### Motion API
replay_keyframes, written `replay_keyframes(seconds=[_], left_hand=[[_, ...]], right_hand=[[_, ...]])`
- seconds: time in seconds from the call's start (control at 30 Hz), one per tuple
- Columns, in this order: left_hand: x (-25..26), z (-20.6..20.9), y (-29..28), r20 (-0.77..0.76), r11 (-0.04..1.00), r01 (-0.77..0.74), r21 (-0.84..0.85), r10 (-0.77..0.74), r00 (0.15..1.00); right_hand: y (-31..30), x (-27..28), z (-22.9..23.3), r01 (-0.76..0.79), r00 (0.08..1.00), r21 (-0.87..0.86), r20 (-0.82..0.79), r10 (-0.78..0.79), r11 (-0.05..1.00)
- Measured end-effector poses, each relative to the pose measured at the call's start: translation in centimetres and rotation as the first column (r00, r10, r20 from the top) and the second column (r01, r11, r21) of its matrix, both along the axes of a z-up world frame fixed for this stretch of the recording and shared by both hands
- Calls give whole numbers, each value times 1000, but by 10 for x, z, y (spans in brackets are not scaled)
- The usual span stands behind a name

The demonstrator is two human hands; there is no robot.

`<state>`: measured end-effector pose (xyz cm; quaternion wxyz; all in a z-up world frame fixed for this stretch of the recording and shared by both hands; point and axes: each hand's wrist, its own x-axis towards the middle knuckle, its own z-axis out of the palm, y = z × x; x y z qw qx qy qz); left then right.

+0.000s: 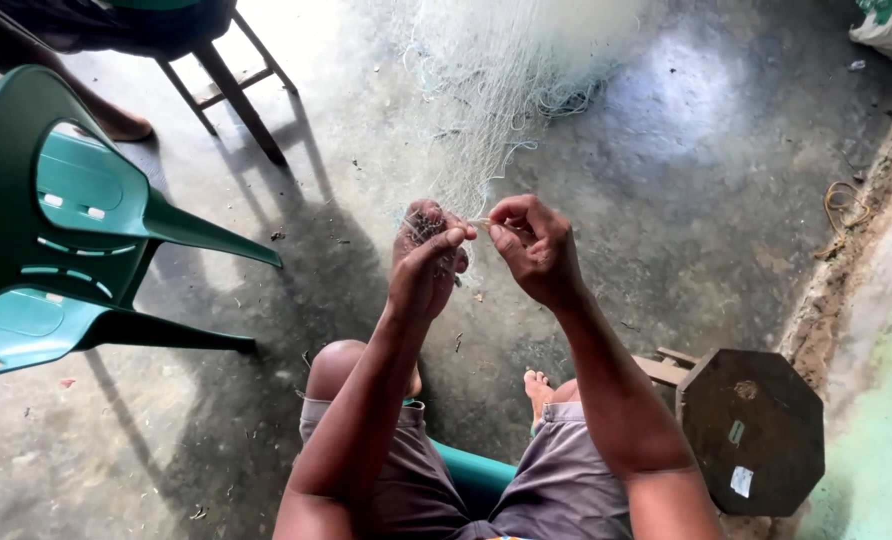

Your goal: Repairing a fishing net using a netting needle to weave and tie knots in the mesh.

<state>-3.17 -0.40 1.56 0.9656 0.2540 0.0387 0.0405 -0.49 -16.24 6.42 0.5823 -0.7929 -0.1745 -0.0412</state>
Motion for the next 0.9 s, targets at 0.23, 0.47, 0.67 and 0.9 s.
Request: replay_keyframes(seconds=[0.23, 0.47, 0.67, 0.9], left_hand=[[0, 3, -14, -25, 1000, 24, -11, -24, 999], [-1, 7, -28, -104, 998, 62, 24, -59, 993], [-4, 19, -34, -96, 997, 76, 34, -72, 993], [-7, 16, -42, -76, 996, 93, 17, -91, 993]], right_hand=[[-7, -1, -3, 10, 1000, 9, -12, -10, 1000], [-19, 2, -9, -15, 1000, 70, -23, 17, 997], [-31, 4, -10, -32, 999, 145, -24, 36, 989], [-34, 3, -6, -107, 994, 240, 33, 102, 965]])
